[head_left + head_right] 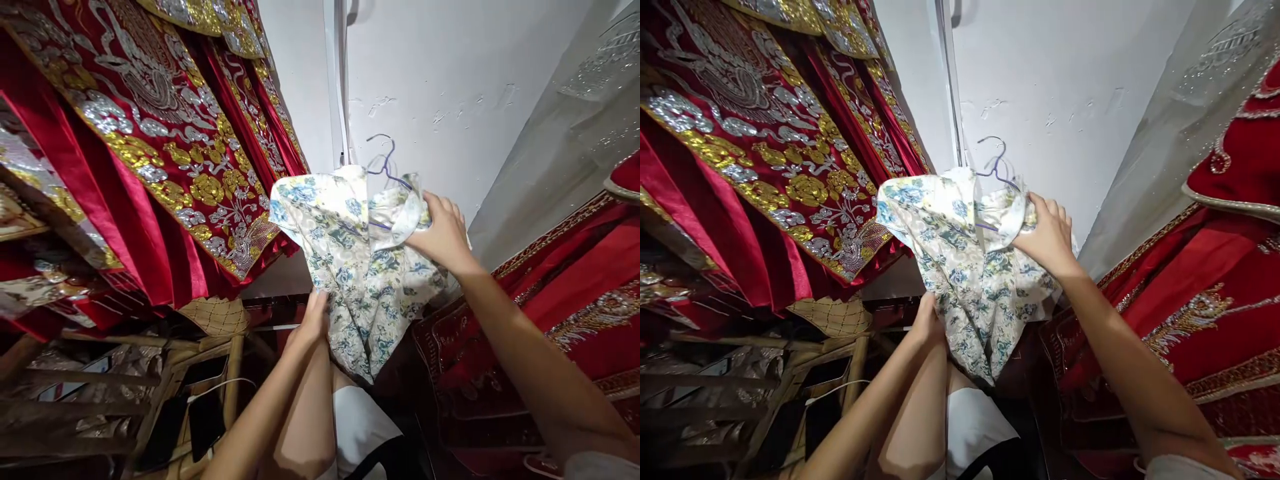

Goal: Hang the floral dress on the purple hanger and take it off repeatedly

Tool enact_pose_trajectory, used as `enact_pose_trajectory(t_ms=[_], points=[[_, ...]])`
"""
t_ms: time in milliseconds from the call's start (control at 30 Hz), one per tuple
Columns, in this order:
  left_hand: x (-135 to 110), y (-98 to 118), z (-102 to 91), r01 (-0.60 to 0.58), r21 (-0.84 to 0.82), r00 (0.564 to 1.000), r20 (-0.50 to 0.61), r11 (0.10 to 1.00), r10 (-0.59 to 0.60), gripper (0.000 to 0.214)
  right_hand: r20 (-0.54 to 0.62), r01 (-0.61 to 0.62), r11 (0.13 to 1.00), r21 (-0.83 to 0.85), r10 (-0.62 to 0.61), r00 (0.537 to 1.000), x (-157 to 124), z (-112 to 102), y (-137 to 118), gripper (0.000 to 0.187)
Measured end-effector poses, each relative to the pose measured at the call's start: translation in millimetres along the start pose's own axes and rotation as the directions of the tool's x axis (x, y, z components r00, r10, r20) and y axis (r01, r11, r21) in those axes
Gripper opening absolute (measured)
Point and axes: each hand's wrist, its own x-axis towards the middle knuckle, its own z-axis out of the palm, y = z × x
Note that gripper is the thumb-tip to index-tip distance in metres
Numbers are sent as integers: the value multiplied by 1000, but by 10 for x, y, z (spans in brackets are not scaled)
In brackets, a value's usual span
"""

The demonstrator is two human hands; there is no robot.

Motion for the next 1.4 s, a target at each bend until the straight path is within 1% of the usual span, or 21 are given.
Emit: enact_pose_trajectory(t_ms=[100,167,233,300,367,400,433,467,500,533,567,600,633,667,733,833,933,1067,1167,1267,1400], points=[[-75,-217,108,-52,-8,998,-37,999,51,69,59,115,993,4,-115,992,196,43,-238,96],[-137,-353,179,-42,-40,995,-91,998,38,73,136,223,973,60,-229,964,169,62,-377,106],[-235,-484,223,-2,-90,991,-134,996,-10,73,216,286,941,180,-322,922,-7,69,-475,114],[-364,-595,242,53,-134,990,-126,990,-70,73,270,267,894,359,-373,888,-320,104,-548,115],[-501,-667,248,94,-165,989,-100,982,-112,72,242,192,816,545,-372,896,-735,213,-618,110],[-565,-686,250,108,-174,988,-89,979,-125,72,193,147,767,624,-334,923,-968,300,-654,106],[-623,-694,252,118,-179,988,-82,977,-134,72,128,83,722,686,-232,964,-1209,403,-689,98],[-674,-693,254,123,-183,987,-83,975,-140,71,79,-21,677,736,-55,995,-1447,513,-721,85],[-719,-685,257,125,-187,985,-91,974,-144,71,77,-159,622,767,156,985,-1673,620,-749,69],[-757,-670,259,124,-191,984,-102,974,-145,71,102,-275,557,783,321,942,-1875,714,-771,55],[-790,-650,260,120,-197,983,-111,973,-143,71,174,-365,492,791,391,904,-2039,788,-786,40],[-816,-628,261,117,-202,983,-113,972,-141,71,253,-436,438,786,416,874,-2159,837,-795,31],[-838,-604,261,115,-204,984,-107,972,-139,70,328,-486,399,777,402,855,-2228,862,-799,30],[-855,-582,261,116,-199,986,-93,973,-137,70,386,-516,377,769,369,845,-2250,864,-799,33],[-878,-544,265,120,-176,990,-52,977,-131,71,421,-523,374,766,323,848,-2177,825,-794,35],[-901,-508,288,111,-131,993,-12,985,-114,73,363,-481,440,758,329,872,-1959,738,-787,33],[-931,-468,323,123,-105,992,22,987,-122,76,312,-474,489,733,377,872,-1837,686,-789,27],[-974,-372,334,146,-60,987,80,987,-141,73,231,-484,475,735,496,837,-1878,643,-804,22],[-1006,-311,308,166,-67,984,74,984,-161,73,215,-480,452,752,520,826,-1927,614,-832,20],[-1037,-285,276,193,-97,981,50,976,-188,78,180,-451,455,768,523,833,-1945,621,-871,18],[-1046,-315,243,182,-121,983,49,976,-178,82,68,-364,506,782,511,857,-1953,672,-890,18]])
